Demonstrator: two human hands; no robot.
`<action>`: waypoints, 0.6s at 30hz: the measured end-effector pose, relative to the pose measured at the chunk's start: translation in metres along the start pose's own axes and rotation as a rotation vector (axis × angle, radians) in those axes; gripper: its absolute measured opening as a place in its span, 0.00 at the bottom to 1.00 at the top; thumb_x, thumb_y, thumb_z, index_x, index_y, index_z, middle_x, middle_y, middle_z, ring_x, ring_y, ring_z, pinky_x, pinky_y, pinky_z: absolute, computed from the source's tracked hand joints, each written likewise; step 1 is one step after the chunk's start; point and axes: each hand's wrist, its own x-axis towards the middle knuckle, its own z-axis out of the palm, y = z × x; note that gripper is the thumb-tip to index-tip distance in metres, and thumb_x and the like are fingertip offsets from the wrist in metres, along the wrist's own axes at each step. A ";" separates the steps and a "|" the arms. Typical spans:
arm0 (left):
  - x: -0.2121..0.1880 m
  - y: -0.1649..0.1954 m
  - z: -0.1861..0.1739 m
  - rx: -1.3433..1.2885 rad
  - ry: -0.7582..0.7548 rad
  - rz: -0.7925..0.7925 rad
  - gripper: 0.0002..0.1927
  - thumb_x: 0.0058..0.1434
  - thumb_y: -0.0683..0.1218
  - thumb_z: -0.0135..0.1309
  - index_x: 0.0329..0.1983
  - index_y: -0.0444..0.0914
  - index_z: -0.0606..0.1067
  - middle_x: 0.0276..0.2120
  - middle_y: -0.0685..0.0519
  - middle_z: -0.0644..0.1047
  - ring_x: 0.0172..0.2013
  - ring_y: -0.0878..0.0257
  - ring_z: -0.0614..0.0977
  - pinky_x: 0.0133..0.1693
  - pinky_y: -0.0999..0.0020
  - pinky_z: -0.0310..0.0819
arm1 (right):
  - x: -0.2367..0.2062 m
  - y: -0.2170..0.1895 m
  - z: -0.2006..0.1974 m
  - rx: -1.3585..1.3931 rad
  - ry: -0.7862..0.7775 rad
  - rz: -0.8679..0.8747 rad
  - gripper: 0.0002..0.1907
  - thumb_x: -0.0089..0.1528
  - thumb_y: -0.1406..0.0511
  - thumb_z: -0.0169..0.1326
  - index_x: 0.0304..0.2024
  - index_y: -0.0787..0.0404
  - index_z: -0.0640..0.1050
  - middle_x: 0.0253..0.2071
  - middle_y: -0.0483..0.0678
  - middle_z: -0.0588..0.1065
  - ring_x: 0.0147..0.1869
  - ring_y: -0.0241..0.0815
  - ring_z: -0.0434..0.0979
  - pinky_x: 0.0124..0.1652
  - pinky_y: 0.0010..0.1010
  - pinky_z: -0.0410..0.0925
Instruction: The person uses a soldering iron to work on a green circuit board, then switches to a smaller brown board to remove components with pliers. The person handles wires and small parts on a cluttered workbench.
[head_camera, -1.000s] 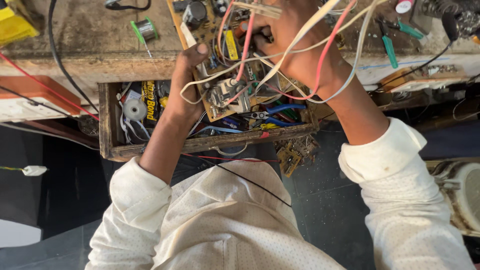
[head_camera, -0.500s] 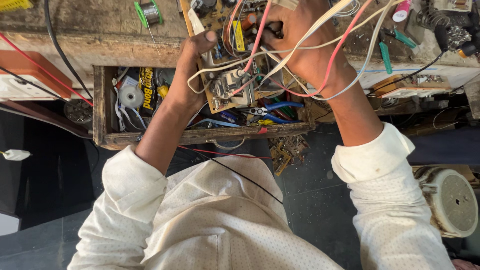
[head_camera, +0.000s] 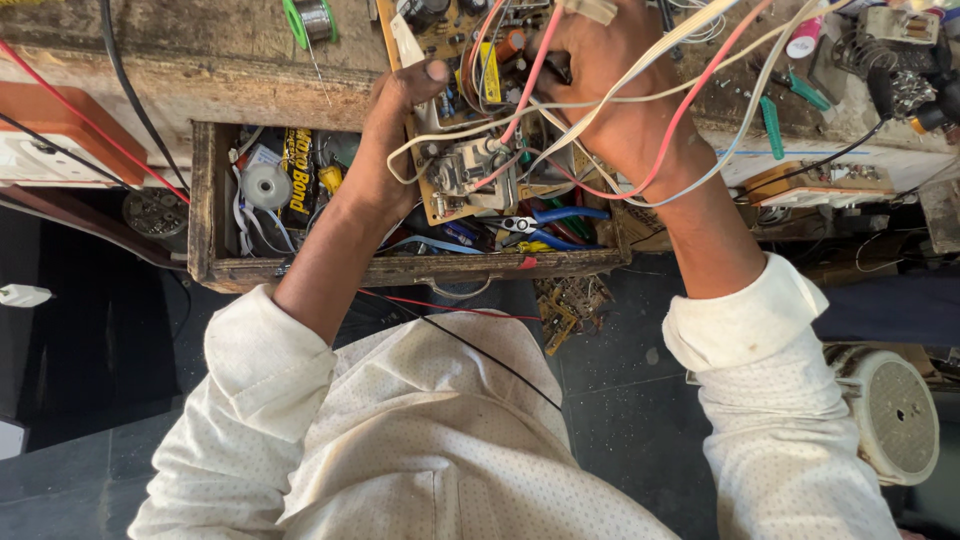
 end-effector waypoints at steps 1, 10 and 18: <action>0.000 -0.001 -0.001 -0.018 -0.005 -0.011 0.33 0.64 0.56 0.53 0.63 0.29 0.67 0.47 0.40 0.80 0.43 0.53 0.88 0.47 0.56 0.85 | -0.001 -0.001 0.000 -0.013 -0.014 0.025 0.11 0.67 0.62 0.68 0.48 0.60 0.84 0.47 0.55 0.79 0.56 0.60 0.76 0.55 0.51 0.68; 0.003 -0.003 -0.002 -0.044 0.042 -0.018 0.30 0.63 0.55 0.54 0.62 0.34 0.65 0.47 0.43 0.79 0.43 0.53 0.87 0.48 0.54 0.88 | -0.001 -0.004 0.002 -0.068 -0.002 0.020 0.10 0.64 0.66 0.68 0.48 0.60 0.85 0.47 0.55 0.79 0.56 0.60 0.76 0.53 0.51 0.68; 0.001 -0.003 -0.004 -0.021 -0.032 0.011 0.31 0.65 0.56 0.53 0.63 0.29 0.68 0.46 0.40 0.81 0.43 0.53 0.87 0.49 0.55 0.88 | -0.004 0.000 0.003 -0.082 -0.009 -0.004 0.10 0.65 0.67 0.68 0.47 0.62 0.84 0.43 0.55 0.79 0.51 0.58 0.78 0.52 0.49 0.69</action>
